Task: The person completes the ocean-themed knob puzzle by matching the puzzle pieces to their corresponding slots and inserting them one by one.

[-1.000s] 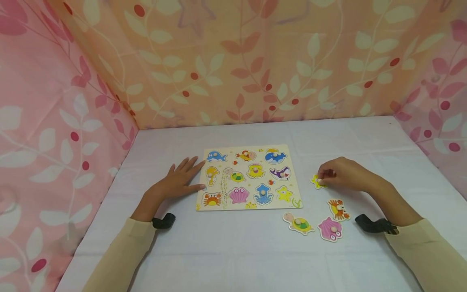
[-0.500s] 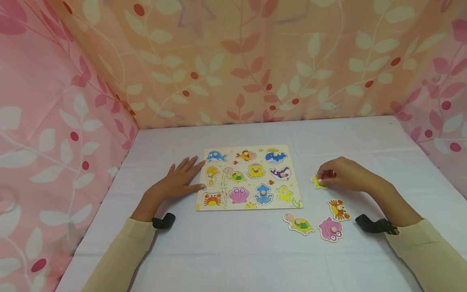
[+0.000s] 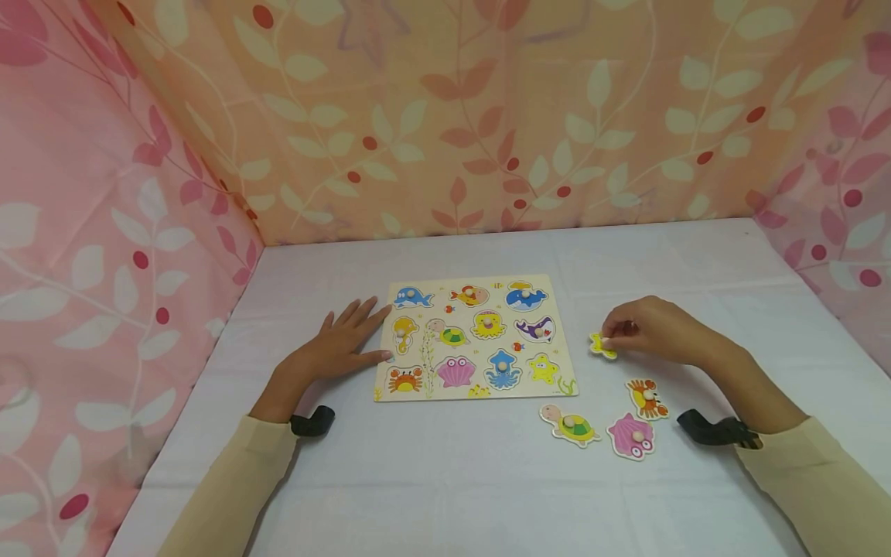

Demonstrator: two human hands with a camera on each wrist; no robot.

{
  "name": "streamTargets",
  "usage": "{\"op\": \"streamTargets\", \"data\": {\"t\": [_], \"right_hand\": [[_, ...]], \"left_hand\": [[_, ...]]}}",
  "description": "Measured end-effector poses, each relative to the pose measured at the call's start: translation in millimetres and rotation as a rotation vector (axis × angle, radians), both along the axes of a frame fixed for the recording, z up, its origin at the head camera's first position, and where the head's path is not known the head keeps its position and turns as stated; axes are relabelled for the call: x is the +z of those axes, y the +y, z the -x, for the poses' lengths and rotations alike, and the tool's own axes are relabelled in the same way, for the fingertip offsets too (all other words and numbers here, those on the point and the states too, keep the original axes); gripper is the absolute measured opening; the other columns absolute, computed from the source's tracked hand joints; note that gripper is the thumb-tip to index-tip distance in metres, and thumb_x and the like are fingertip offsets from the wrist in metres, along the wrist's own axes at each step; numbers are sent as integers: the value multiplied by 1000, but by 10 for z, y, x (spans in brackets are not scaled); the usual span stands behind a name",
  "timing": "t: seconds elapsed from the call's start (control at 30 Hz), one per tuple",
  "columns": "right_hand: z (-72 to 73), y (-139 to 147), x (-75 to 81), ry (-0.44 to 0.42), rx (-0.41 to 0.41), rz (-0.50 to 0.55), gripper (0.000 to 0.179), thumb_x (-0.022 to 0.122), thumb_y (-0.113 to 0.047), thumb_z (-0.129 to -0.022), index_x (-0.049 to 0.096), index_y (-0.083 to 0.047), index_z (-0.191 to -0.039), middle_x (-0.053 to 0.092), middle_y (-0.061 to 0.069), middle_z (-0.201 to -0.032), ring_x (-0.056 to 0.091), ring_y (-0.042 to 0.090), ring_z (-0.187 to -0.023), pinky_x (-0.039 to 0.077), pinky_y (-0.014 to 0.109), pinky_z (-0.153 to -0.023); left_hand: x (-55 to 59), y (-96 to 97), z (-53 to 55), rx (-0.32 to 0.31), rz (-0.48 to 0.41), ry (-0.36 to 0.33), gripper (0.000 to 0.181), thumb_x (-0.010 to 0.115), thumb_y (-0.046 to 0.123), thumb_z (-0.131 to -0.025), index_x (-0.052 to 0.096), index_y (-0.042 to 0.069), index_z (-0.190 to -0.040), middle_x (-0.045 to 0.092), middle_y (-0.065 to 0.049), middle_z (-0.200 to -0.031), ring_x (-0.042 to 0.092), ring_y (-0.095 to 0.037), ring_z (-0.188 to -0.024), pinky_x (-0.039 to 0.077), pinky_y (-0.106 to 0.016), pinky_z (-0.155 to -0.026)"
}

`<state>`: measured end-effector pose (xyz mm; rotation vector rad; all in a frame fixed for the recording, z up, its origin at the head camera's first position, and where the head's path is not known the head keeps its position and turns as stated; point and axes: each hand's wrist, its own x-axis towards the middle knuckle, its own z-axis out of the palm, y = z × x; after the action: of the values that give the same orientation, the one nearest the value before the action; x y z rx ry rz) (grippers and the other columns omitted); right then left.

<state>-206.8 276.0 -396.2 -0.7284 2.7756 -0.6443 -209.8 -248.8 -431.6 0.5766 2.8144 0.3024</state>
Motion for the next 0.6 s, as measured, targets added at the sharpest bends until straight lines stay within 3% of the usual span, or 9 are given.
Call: {"op": "streamTargets", "data": {"t": [0.27, 0.6], "right_hand": [[-83, -138, 88, 62, 38, 45, 15, 87, -20, -81, 78, -21, -92, 67, -15, -80, 59, 10, -75, 55, 24, -73], [-186, -334, 89, 85, 81, 68, 15, 87, -19, -82, 80, -21, -95, 72, -15, -88, 61, 7, -77, 56, 23, -71]], "left_hand": [[3, -23, 13, 6, 9, 4, 94, 55, 71, -91, 12, 31, -164, 4, -7, -171, -2, -37, -156, -1, -70, -117], [-22, -20, 20, -1, -12, -5, 94, 55, 72, -91, 15, 30, -164, 5, -9, -171, -1, -38, -156, -1, -70, -117]]}}
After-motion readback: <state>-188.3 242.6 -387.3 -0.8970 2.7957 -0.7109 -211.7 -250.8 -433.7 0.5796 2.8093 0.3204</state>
